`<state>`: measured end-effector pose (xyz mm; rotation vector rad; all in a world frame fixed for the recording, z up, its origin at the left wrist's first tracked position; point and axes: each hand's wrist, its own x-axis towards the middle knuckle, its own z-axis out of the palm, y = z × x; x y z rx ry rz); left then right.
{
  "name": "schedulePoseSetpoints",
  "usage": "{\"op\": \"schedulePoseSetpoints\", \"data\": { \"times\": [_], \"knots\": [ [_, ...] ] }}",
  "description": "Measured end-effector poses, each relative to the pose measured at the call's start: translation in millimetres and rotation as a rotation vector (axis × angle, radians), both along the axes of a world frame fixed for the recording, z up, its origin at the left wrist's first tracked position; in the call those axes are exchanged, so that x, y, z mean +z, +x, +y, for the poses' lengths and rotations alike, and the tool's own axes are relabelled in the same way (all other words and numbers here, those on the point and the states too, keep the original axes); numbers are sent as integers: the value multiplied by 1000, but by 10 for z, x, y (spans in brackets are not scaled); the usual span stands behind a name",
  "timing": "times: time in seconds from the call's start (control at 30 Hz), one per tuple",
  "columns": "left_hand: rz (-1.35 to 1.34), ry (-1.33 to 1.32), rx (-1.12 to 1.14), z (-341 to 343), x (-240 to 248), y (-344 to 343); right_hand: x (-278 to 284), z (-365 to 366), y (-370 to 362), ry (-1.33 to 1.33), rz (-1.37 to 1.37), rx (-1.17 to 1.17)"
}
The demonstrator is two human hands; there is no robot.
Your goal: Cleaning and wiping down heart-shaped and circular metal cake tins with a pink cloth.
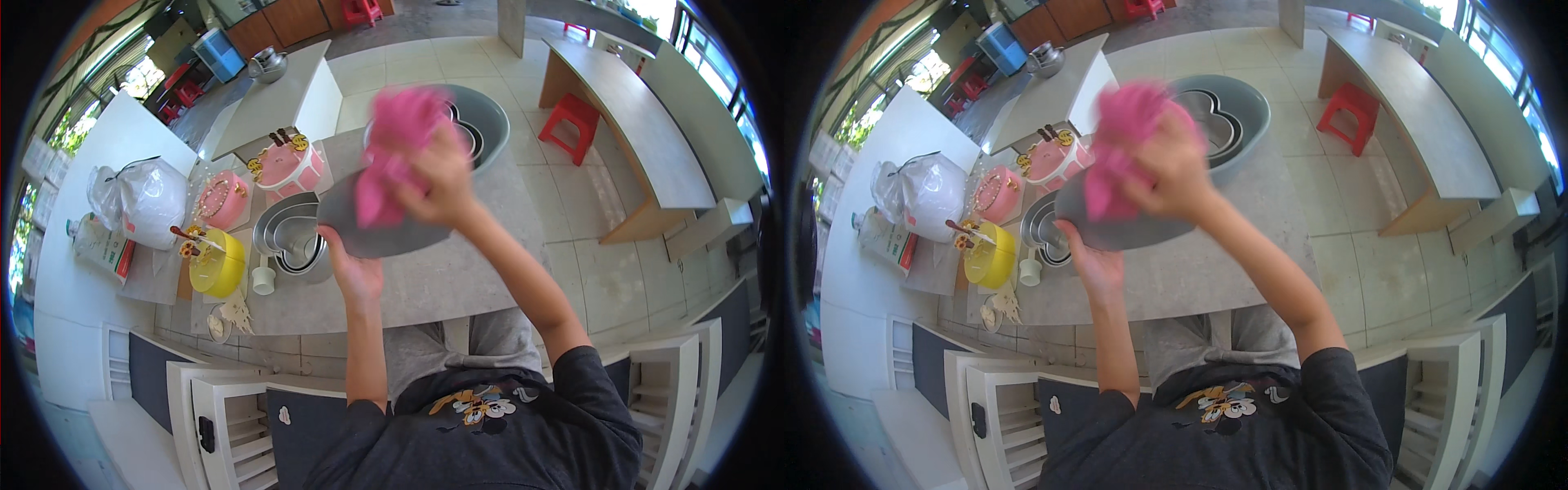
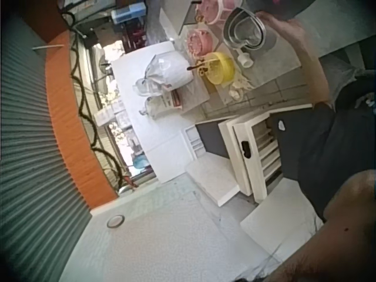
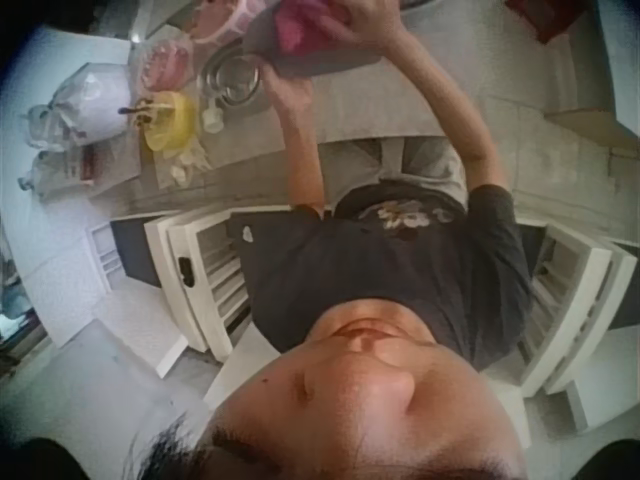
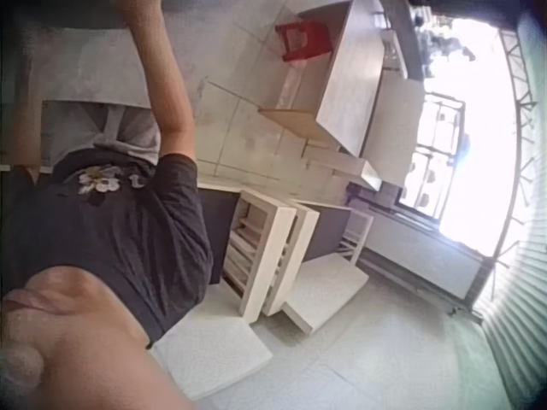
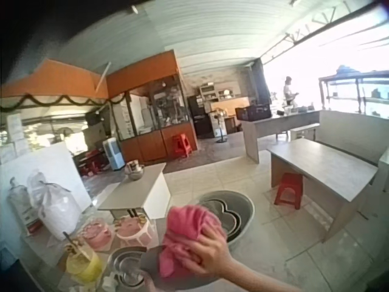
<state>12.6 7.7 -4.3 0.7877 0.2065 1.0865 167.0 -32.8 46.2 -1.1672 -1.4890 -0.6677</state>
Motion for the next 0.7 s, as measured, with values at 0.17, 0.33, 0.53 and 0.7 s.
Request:
{"op": "schedulePoseSetpoints", "data": {
  "times": [0.17,0.33,0.53,0.7],
  "knots": [
    [-196,177,-288,429,-185,-36,-573,-11,-314,-59,-353,181],
    [273,187,370,125,109,-77,49,113,186,30,275,-87],
    [731,687,812,2,151,32,-152,79,-26,-125,70,44],
    [584,790,780,-104,293,88,-57,-214,325,-1022,368,469]
  ]
}}
